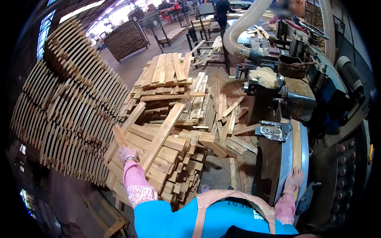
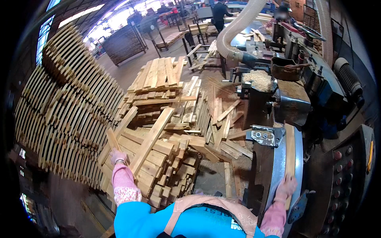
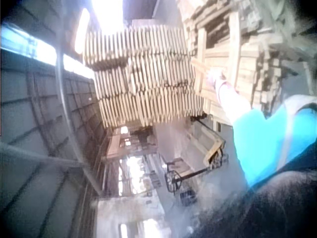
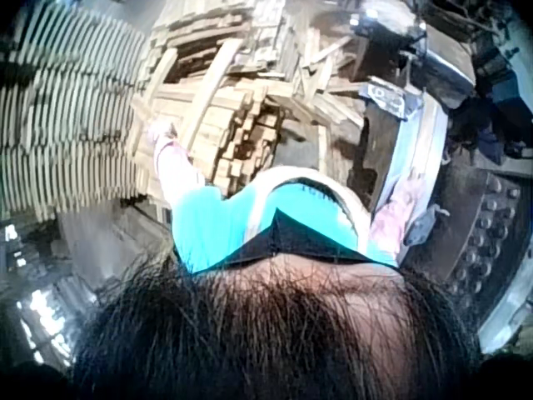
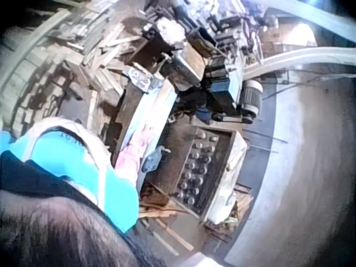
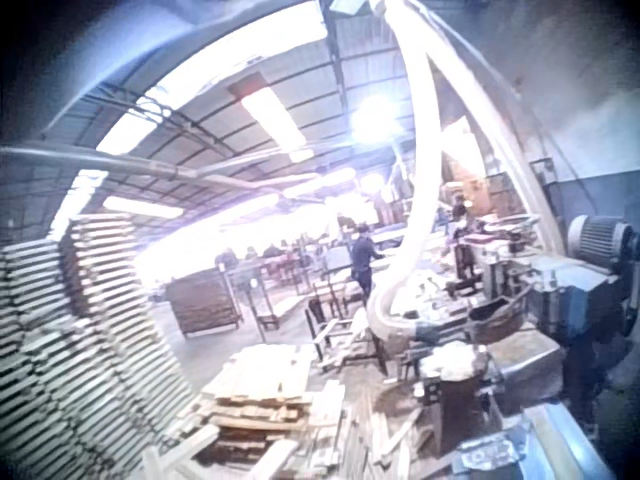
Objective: The person repeatedly picks up wooden planks from a pile and feeds them into a woodworking machine. They handle the planks one at a time, moving them from the input pile to the machine's processing area.
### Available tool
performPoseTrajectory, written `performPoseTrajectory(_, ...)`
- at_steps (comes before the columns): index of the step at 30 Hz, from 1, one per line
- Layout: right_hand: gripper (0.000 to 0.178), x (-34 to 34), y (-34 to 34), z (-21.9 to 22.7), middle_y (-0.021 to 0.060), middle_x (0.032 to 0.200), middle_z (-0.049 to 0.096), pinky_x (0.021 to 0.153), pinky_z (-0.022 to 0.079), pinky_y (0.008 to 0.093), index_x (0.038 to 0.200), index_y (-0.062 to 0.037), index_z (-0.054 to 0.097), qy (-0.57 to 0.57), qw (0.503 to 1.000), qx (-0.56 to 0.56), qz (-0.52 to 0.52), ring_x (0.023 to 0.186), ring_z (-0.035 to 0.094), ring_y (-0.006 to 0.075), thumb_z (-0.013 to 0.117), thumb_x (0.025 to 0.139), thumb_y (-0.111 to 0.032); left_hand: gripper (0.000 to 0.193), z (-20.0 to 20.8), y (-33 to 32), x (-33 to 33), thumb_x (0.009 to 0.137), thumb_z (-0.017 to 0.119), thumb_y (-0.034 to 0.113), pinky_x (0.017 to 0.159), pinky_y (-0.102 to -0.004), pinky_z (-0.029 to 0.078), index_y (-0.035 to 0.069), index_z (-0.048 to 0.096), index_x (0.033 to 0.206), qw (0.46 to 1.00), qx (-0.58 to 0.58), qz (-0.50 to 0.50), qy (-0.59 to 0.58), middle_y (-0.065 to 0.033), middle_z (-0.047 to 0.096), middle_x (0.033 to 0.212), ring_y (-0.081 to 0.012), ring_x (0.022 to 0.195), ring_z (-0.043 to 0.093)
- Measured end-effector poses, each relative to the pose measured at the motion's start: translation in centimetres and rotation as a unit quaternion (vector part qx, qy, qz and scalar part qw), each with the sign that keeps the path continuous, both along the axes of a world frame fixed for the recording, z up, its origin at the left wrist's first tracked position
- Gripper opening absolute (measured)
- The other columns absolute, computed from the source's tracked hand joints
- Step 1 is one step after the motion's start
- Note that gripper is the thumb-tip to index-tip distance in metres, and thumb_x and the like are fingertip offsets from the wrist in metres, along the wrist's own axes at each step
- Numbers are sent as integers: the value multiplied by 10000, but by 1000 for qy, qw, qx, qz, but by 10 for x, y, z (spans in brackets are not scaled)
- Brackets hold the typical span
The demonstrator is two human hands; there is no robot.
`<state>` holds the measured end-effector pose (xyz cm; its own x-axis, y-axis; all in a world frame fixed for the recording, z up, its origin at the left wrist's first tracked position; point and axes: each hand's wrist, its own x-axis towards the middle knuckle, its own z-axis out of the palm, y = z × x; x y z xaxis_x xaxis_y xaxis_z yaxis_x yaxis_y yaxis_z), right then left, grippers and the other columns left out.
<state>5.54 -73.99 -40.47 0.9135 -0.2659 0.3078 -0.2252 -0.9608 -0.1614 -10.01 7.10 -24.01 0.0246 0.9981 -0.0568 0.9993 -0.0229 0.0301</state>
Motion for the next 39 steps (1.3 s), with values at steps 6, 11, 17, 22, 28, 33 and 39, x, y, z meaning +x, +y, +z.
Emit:
performPoseTrajectory(6, 222, 151, 28, -6, 130, 1090, 701, 903, 537, 481, 1096, -130, 728, 36, 998, 42, 11, 1029, 646, 381, 714, 883, -191, 532, -12, 42, -28, 858, 691, 193, 874, -431, 592, 46, 578, 1357, 964, 6, -81, -253, -163, 712, 1051, -319, 948, 731)
performPoseTrajectory(11, 470, 136, 214, 52, 144, 1264, 721, 1035, 525, 366, 1324, -25, 682, 109, 824, 496, 253, 1161, 680, 239, 759, 939, -284, 241, 30, -134, 74, 908, 654, 138, 737, -325, 564, 33, 656, 1125, 636, -252, -159, -712, -72, 674, 924, -196, 780, 654)
performPoseTrajectory(17, 682, 72, 312, 115, 64, 1248, 683, 949, 524, 286, 1504, -17, 515, 342, 506, 689, 390, 1067, 638, 143, 779, 908, -219, 457, 5, -279, 159, 985, 621, 203, 1028, -350, 502, -38, 572, 1371, 640, -241, -538, -493, -155, 665, 1263, -246, 1188, 633)
performPoseTrajectory(22, 687, 22, 129, 110, 108, 1307, 682, 992, 524, 327, 1513, -48, 524, 159, 725, 634, 217, 1129, 657, 193, 765, 876, -137, 778, 6, -185, 110, 815, 813, 279, 1097, -443, 469, -34, 501, 1455, 780, 5, -557, -286, -240, 619, 1372, -378, 1304, 580)
performPoseTrajectory(28, 594, -117, -16, 57, 218, 1252, 629, 996, 477, 522, 1410, -106, 588, 88, 992, 84, 35, 1145, 585, 434, 731, 835, -118, 881, -27, -75, -31, 707, 874, 376, 1130, -478, 426, 14, 506, 1421, 892, 86, -443, -31, -252, 588, 1374, -431, 1307, 529)
performPoseTrajectory(33, 520, -29, -9, 15, 192, 1292, 597, 1019, 461, 513, 1370, -117, 610, 25, 998, 32, 56, 1176, 557, 426, 732, 865, -128, 916, 1, -95, -7, 725, 866, 365, 1110, -462, 468, 34, 486, 1490, 928, -57, -364, -50, -256, 623, 1374, -408, 1294, 583)
performPoseTrajectory(39, 246, 186, 27, 5, 155, 1132, 716, 926, 551, 468, 1126, -122, 748, 59, 997, 36, -17, 1073, 656, 388, 707, 905, -223, 804, 43, -150, 92, 725, 857, 385, 1001, -431, 522, 21, 601, 1394, 875, -117, -408, -233, -239, 687, 1285, -353, 1147, 681)
